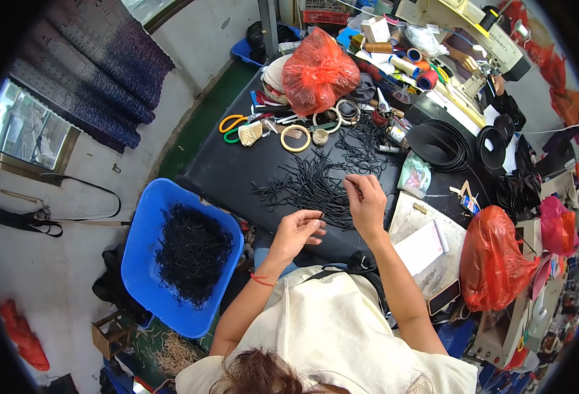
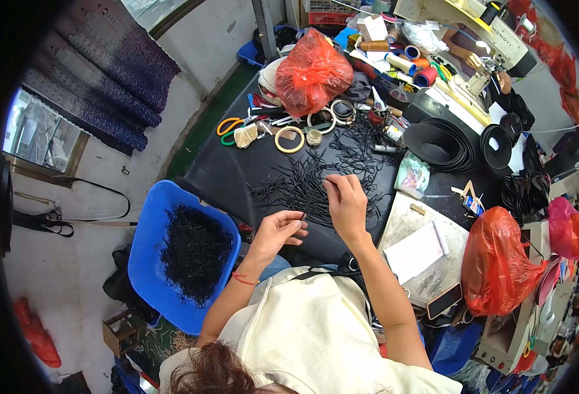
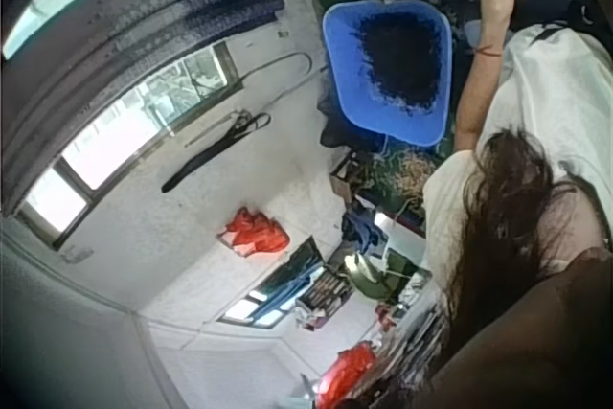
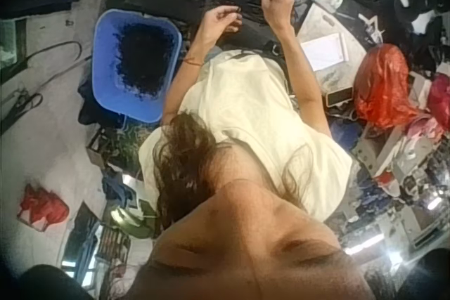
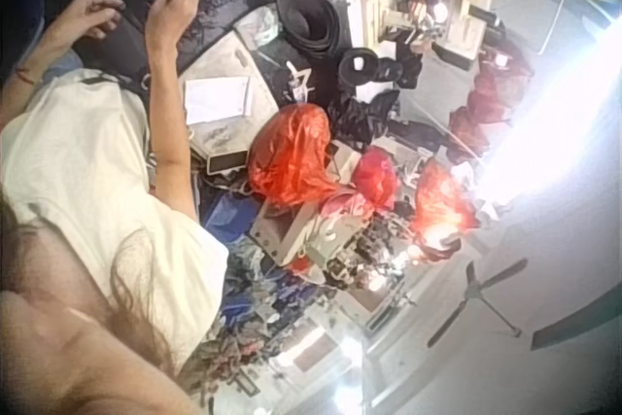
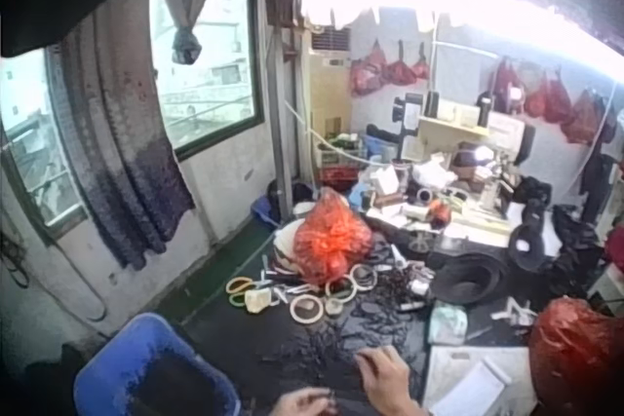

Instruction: The person repeatedly picks up small black elastic bands from a pile on the table, ties them into knots by hand, and places the finished knots into a blue bin. The process is continuous and repetitive throughout the clip.

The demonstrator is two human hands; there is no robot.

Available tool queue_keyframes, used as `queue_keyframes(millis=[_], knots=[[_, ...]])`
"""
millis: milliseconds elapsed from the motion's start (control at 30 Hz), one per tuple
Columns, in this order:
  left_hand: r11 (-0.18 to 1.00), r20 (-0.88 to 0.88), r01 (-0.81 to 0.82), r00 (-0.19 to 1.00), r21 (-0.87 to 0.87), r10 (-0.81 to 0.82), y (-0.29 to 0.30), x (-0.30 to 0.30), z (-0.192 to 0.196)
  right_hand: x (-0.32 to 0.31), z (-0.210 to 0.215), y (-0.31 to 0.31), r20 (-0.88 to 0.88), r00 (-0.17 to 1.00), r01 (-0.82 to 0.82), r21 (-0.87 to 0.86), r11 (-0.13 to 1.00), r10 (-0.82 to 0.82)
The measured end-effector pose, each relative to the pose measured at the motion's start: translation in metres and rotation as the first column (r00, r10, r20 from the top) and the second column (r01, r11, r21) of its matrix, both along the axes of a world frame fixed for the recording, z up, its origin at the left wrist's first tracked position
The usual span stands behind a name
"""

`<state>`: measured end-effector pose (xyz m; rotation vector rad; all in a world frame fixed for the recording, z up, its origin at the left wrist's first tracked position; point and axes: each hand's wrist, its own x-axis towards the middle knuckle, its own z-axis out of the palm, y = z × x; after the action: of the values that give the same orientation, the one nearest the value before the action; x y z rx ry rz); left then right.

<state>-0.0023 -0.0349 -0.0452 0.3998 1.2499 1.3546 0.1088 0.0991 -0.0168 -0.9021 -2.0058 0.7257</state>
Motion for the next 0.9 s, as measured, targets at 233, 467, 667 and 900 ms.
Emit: queue_keyframes(millis=[233,467,667,900], knots=[[0.971,0.159,-0.24,0.958,-0.017,0.239,0.007,0.002,0.012,-0.009,-0.006,-0.031,-0.005,0.987,-0.159,-0.146,0.976,0.16],[0.943,0.133,-0.326,0.939,0.061,0.316,0.003,0.001,-0.001,-0.008,-0.006,-0.043,0.037,0.942,-0.326,-0.148,0.934,0.335],[0.844,0.297,-0.534,0.814,0.044,0.499,0.006,0.001,0.007,0.001,-0.006,-0.04,0.091,0.916,-0.378,-0.139,0.915,0.392],[0.968,0.328,-0.251,0.914,-0.007,0.24,-0.002,-0.011,0.007,-0.004,0.005,-0.035,0.131,0.923,-0.373,0.072,0.925,0.362]])
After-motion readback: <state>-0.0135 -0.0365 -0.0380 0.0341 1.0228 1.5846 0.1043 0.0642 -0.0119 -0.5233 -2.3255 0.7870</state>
